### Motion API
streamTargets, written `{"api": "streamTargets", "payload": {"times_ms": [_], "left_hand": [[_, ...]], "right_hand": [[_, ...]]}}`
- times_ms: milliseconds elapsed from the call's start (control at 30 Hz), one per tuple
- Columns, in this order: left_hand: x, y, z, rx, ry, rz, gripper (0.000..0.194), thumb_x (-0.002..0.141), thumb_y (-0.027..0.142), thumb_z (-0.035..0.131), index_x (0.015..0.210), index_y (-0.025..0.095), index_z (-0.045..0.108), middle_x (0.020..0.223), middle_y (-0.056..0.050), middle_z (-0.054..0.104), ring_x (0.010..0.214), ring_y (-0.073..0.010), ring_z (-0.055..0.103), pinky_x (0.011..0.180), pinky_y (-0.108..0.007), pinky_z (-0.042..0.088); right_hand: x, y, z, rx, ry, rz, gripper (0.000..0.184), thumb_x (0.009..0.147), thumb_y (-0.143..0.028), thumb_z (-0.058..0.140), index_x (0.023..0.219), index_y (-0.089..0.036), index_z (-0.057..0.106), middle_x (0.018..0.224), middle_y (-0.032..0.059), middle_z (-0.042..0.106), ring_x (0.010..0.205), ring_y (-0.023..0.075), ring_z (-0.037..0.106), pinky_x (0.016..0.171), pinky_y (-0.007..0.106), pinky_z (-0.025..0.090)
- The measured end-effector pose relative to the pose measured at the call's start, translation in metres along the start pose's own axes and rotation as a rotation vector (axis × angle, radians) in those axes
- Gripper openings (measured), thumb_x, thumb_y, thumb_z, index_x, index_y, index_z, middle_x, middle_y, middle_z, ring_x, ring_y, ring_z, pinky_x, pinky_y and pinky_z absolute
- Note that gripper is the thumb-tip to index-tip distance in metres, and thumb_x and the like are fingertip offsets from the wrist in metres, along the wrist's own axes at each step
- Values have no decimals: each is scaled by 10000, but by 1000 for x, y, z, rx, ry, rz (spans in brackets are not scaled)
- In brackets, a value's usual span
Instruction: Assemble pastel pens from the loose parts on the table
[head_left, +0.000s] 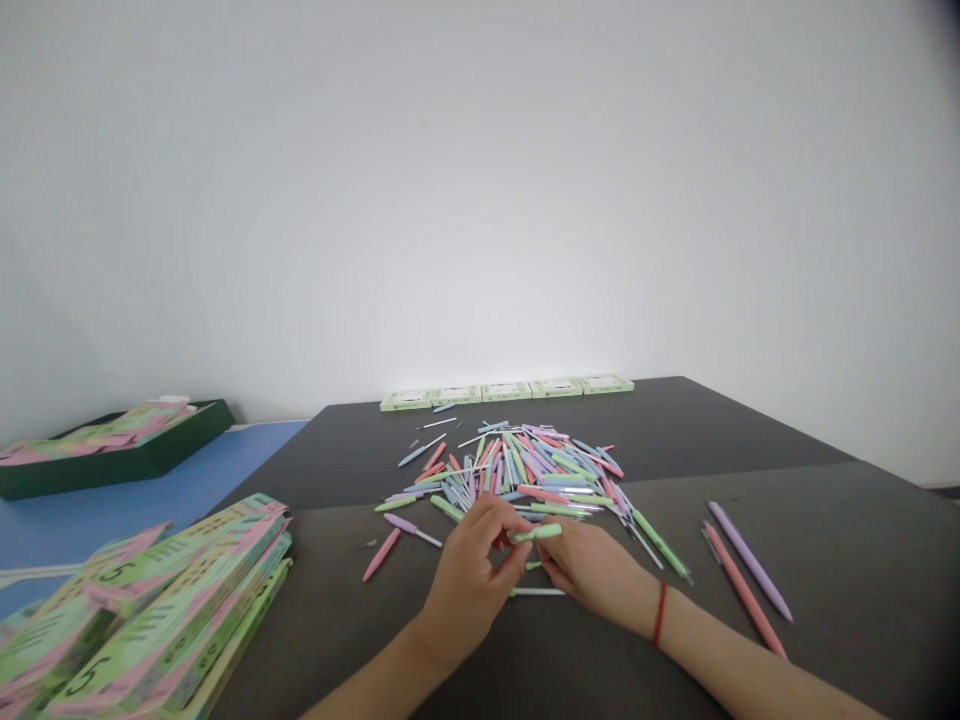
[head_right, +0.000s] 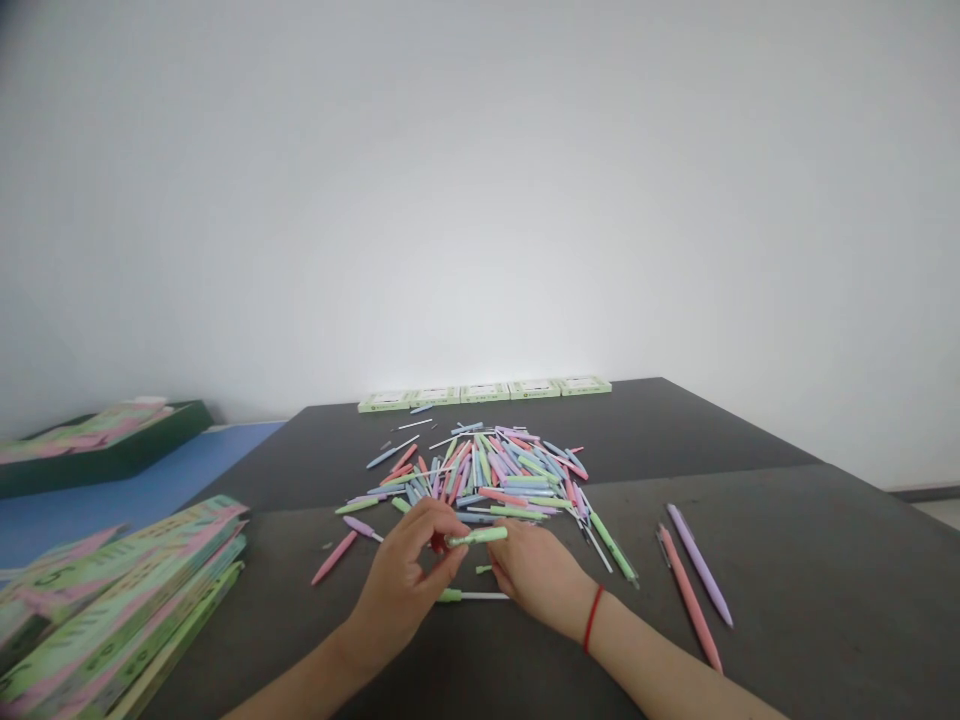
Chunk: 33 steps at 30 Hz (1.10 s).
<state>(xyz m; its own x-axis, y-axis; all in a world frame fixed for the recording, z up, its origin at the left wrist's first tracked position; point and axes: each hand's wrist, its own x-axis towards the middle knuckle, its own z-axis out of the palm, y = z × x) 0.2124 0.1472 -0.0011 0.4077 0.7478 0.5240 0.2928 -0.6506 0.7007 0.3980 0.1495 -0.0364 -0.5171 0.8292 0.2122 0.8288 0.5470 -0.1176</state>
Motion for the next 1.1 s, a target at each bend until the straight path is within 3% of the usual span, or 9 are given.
{"api": "streamTargets", "payload": {"times_ms": [133, 233, 300, 433, 500, 600, 733, 1100], "left_hand": [[0, 15, -2, 83, -47, 45, 107, 824, 157, 535, 865, 205, 622, 868, -32, 562, 802, -161, 532, 742, -275, 415], [2, 13, 0, 47, -36, 6, 90, 803, 160, 561, 837, 204, 632, 866, -32, 569, 795, -163, 527, 731, -274, 413], [4, 5, 2, -134, -9, -130, 57, 790, 178, 586, 829, 200, 623, 797, -14, 569, 707, -139, 516, 663, -253, 413], [6, -17, 3, -781, 0, -431, 64, 797, 213, 607, 849, 180, 593, 728, 6, 567, 644, -101, 530, 593, -206, 422], [6, -25, 0, -1014, -27, -480, 87, 768, 189, 653, 831, 173, 596, 811, 2, 570, 684, -88, 552, 617, -192, 439], [5, -29, -10, -1183, -93, -483, 136, 727, 142, 701, 802, 176, 593, 867, 14, 545, 690, -66, 552, 642, -179, 454], [3, -26, -19, -1221, -164, -471, 174, 699, 164, 737, 787, 182, 587, 840, 17, 523, 673, -63, 532, 636, -171, 455], [4, -18, -22, -1106, -191, -521, 213, 669, 220, 762, 750, 201, 565, 814, 17, 485, 686, -87, 506, 640, -199, 441]], "right_hand": [[-1, 3, 4, 24, 24, 1, 134, 851, -151, 454, 926, -147, 566, 879, 81, 610, 802, 211, 585, 698, 292, 424], [0, 3, 4, 44, 19, 6, 156, 830, -136, 461, 948, -142, 564, 894, 91, 611, 815, 219, 586, 710, 301, 426], [0, 3, 2, 61, 32, 15, 180, 817, -118, 458, 958, -148, 566, 906, 88, 616, 813, 211, 585, 714, 295, 422], [-1, 5, 0, 90, 34, 81, 129, 790, -107, 467, 836, -164, 572, 821, 58, 627, 744, 184, 580, 660, 265, 396], [-1, 6, 0, 121, 36, 91, 113, 777, -100, 473, 786, -171, 560, 790, 43, 626, 728, 170, 576, 643, 252, 377], [-3, 7, 1, 147, 44, 93, 108, 768, -95, 481, 779, -176, 552, 784, 32, 628, 710, 156, 571, 626, 244, 352], [-4, 7, 0, 149, 42, 110, 101, 776, -98, 485, 806, -177, 542, 780, 33, 629, 702, 159, 575, 616, 245, 342], [-2, 6, 3, 114, 84, 60, 103, 786, -111, 472, 848, -173, 525, 834, 48, 621, 759, 175, 585, 643, 256, 367]]}}
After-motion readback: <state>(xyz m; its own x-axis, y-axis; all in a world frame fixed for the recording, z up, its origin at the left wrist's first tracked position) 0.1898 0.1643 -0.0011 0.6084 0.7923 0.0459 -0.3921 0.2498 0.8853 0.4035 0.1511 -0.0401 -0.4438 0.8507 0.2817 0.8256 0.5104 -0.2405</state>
